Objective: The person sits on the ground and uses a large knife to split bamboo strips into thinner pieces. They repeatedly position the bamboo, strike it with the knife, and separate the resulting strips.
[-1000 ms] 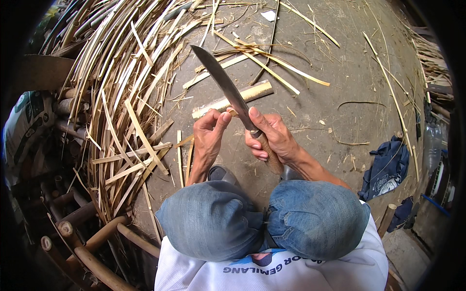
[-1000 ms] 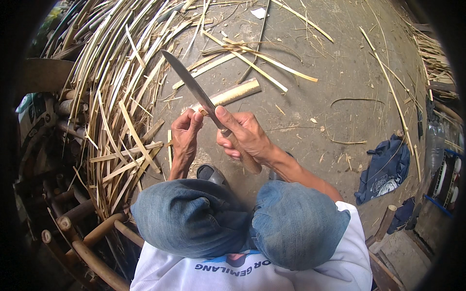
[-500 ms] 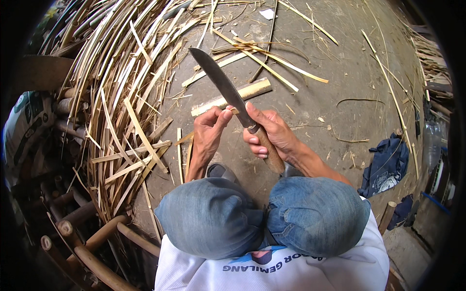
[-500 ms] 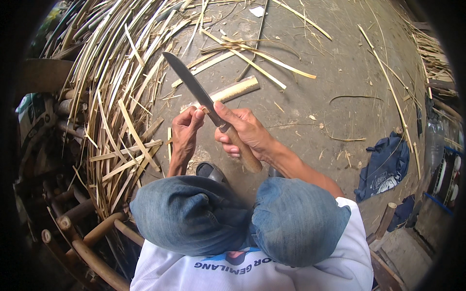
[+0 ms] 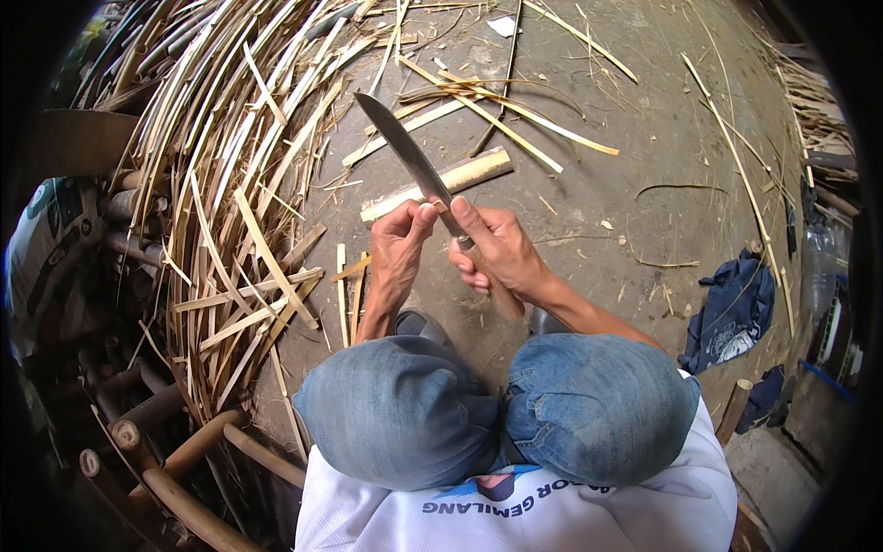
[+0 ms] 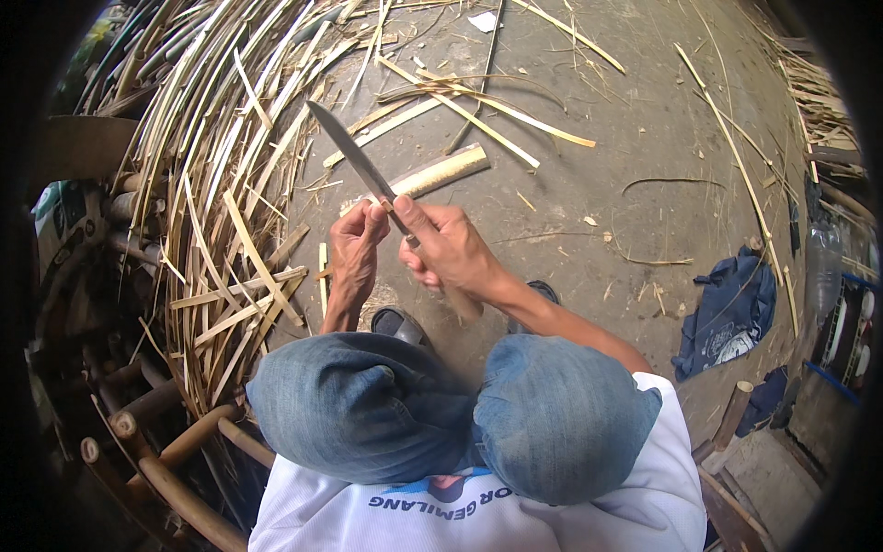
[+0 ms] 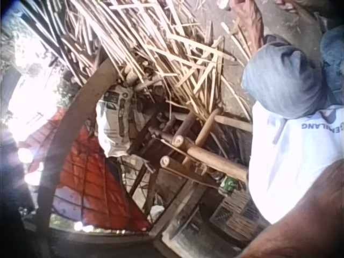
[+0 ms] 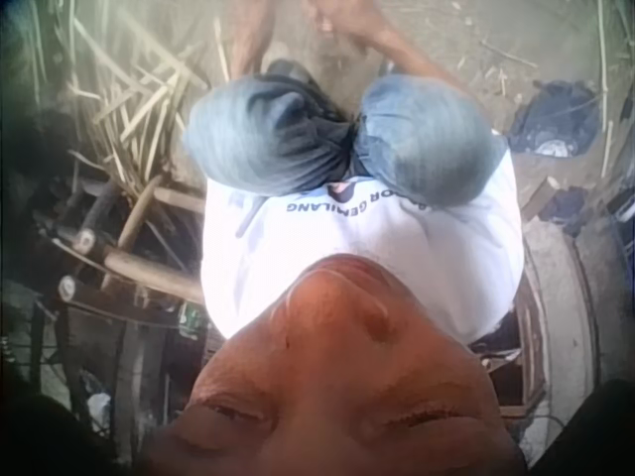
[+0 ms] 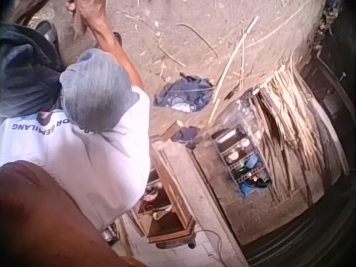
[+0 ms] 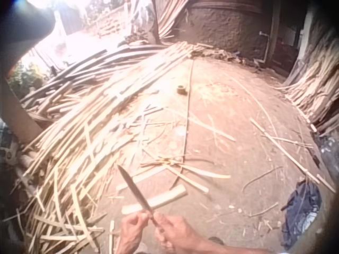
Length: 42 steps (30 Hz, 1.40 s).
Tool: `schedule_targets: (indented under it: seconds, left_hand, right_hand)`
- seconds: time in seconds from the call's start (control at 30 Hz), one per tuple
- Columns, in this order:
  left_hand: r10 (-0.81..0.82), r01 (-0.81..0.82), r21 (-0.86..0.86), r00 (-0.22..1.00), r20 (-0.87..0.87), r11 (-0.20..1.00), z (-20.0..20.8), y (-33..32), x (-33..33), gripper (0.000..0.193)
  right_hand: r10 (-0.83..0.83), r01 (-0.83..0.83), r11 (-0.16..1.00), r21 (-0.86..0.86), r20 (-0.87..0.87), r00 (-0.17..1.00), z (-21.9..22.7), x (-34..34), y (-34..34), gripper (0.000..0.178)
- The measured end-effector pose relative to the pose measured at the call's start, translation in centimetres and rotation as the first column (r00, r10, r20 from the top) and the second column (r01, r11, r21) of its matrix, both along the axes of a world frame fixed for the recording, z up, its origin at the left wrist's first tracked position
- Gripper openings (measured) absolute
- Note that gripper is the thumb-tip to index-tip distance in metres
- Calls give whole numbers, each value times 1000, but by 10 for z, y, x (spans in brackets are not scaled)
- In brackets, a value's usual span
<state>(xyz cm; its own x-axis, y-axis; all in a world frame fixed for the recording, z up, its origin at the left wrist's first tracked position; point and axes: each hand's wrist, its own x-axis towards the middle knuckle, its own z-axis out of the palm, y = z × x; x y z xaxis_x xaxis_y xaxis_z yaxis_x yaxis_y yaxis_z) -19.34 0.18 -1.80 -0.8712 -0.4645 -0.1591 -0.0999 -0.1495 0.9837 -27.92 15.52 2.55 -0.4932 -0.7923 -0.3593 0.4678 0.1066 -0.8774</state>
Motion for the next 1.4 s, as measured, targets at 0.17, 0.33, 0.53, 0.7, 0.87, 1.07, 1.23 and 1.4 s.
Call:
schedule_targets:
  seconds: [0.17,0.33,0.53,0.7,0.87,1.07,1.23,1.4]
  left_hand:
    - [-33,34,-29,999,33,999,2,0,-2,41]
    - [-31,33,-41,999,44,999,-7,-1,-2,55]
    - [-43,41,18,993,109,999,1,-1,-11,62]
    - [-50,25,187,990,132,982,-9,-7,-11,55]
    - [-82,28,313,983,162,949,-10,-4,-11,49]
    - [-13,-4,111,989,150,994,-12,8,-18,48]
    - [-26,-4,267,994,109,964,-21,0,-12,42]
    - [-57,27,293,994,94,956,-34,2,-4,44]
  right_hand:
    - [39,-34,999,23,-285,958,-2,-4,0,61]
    - [-46,25,999,-39,-758,650,-23,-8,-2,57]
    - [-36,31,998,-52,-107,994,-22,-2,-6,55]
    - [-19,43,996,-81,279,960,-9,2,-11,58]
    - [-41,58,995,-75,219,975,-16,2,-8,59]
    - [-51,96,991,-91,412,910,-26,5,-9,58]
    - [-98,146,986,-78,436,894,-24,5,-11,56]
    - [-188,189,982,22,243,952,-42,0,-5,54]
